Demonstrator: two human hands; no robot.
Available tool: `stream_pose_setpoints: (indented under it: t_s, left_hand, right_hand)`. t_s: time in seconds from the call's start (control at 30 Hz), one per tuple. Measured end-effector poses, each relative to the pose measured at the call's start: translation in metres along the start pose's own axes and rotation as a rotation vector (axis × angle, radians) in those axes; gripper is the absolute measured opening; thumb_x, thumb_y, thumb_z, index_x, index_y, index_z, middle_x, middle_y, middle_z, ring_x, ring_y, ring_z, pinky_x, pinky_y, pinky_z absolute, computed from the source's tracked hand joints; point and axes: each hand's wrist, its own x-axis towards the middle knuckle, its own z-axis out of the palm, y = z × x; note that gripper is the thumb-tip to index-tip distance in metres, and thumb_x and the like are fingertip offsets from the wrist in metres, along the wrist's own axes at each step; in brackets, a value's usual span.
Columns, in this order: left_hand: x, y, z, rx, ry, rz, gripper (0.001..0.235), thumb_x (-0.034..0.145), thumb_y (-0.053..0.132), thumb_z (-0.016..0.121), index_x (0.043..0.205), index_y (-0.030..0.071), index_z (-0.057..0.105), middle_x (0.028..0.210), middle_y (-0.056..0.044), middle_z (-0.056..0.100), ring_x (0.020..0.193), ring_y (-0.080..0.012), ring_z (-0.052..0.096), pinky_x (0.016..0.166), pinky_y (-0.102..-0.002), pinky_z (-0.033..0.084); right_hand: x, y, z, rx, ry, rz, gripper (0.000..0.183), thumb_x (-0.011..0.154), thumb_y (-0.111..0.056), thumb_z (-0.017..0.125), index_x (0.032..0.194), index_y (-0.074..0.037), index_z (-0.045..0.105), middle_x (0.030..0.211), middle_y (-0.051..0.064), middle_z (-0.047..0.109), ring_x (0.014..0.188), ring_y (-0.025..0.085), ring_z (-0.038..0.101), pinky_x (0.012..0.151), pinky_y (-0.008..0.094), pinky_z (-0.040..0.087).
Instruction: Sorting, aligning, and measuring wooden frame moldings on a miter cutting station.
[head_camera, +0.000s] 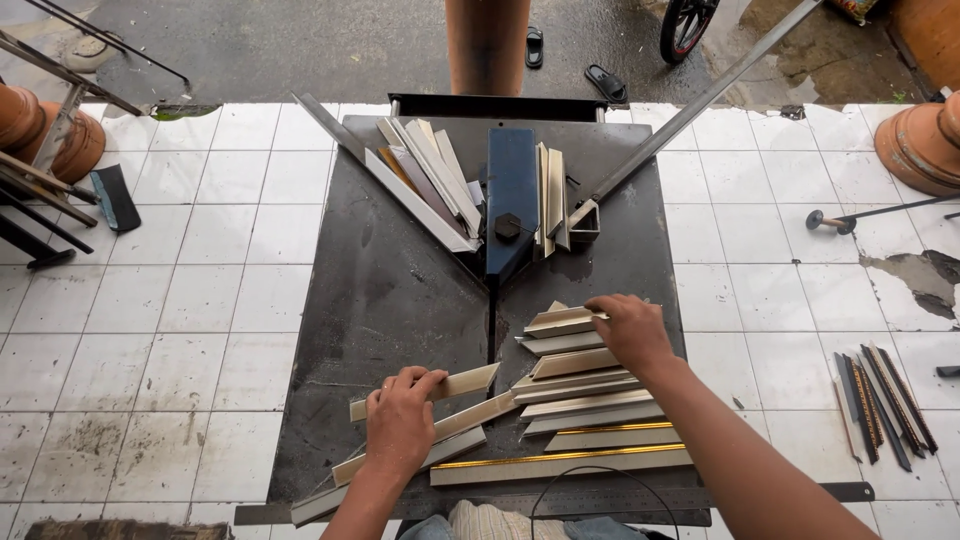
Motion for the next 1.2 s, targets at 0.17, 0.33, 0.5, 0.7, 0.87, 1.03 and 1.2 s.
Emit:
stream_pose_setpoints:
  t_s: [0.17, 0.33, 0.5, 0.7, 0.87, 1.03, 1.2]
  left_hand:
    - [0.002, 0.0, -0.002, -0.005, -0.065, -0.008, 0.045, 0.074, -0.001, 0.055, 0.11, 0.027, 0.057, 0.103, 0.006, 0.054, 0.095, -0.0197, 0.05, 0.085, -0.041, 0.035]
    - [0.006, -0.001, -0.005, -0.015, -0.039, 0.005, 0.045, 0.074, -0.002, 0.052, 0.109, 0.025, 0.057, 0.102, 0.004, 0.055, 0.093, -0.0209, 0.051, 0.084, -0.041, 0.035]
    - [0.003, -0.001, -0.003, -0.003, -0.053, -0.007, 0.045, 0.074, -0.001, 0.054, 0.109, 0.026, 0.058, 0.102, 0.005, 0.056, 0.093, -0.0204, 0.051, 0.083, -0.041, 0.035]
    - [0.002, 0.015, -0.014, -0.033, -0.076, 0.018, 0.046, 0.073, -0.001, 0.055, 0.11, 0.025, 0.057, 0.102, 0.004, 0.055, 0.095, -0.0192, 0.05, 0.084, -0.039, 0.034]
    - [0.01, 0.036, -0.014, -0.013, -0.161, 0.002, 0.043, 0.076, 0.006, 0.056, 0.114, 0.027, 0.053, 0.103, 0.005, 0.053, 0.094, -0.0193, 0.05, 0.086, -0.044, 0.035]
    - [0.027, 0.078, -0.007, -0.063, -0.298, -0.022, 0.043, 0.078, 0.019, 0.051, 0.12, 0.025, 0.049, 0.104, 0.006, 0.051, 0.093, -0.0191, 0.049, 0.08, -0.041, 0.037]
    - [0.054, 0.128, 0.021, -0.325, -0.515, 0.034, 0.042, 0.076, 0.02, 0.05, 0.117, 0.016, 0.053, 0.102, -0.001, 0.052, 0.098, -0.0175, 0.052, 0.084, -0.029, 0.04]
  right_hand:
    - [0.004, -0.043, -0.018, -0.141, -0.36, 0.071, 0.042, 0.085, -0.034, 0.042, 0.127, -0.031, 0.039, 0.133, -0.008, 0.038, 0.126, 0.016, 0.027, 0.096, 0.06, 0.02]
    - [0.007, -0.051, -0.031, -0.162, -0.408, 0.144, 0.031, 0.089, -0.03, 0.03, 0.109, -0.028, 0.054, 0.118, -0.006, 0.054, 0.115, 0.018, 0.043, 0.096, 0.06, 0.023]
    - [0.022, -0.06, -0.023, -0.211, -0.378, 0.195, 0.041, 0.088, -0.045, 0.034, 0.126, -0.03, 0.039, 0.116, -0.001, 0.054, 0.111, 0.023, 0.045, 0.092, 0.054, 0.027]
    - [0.041, -0.068, -0.002, -0.172, -0.43, 0.192, 0.024, 0.085, -0.03, 0.046, 0.107, -0.027, 0.057, 0.1, 0.006, 0.054, 0.097, 0.025, 0.047, 0.079, 0.044, 0.03]
    - [0.031, -0.037, 0.021, -0.09, -0.205, 0.15, 0.018, 0.086, -0.033, 0.048, 0.092, -0.017, 0.055, 0.093, 0.004, 0.053, 0.087, 0.025, 0.047, 0.068, 0.042, 0.039]
    - [-0.006, -0.016, -0.03, 0.578, 0.061, 0.478, 0.018, 0.086, -0.024, 0.052, 0.083, -0.007, 0.055, 0.085, 0.007, 0.056, 0.079, 0.022, 0.051, 0.067, 0.036, 0.039]
    - [-0.038, 0.045, -0.07, 1.555, 0.284, 1.157, 0.032, 0.084, -0.024, 0.048, 0.111, -0.007, 0.053, 0.08, 0.005, 0.035, 0.058, 0.012, 0.034, 0.046, 0.023, 0.029]
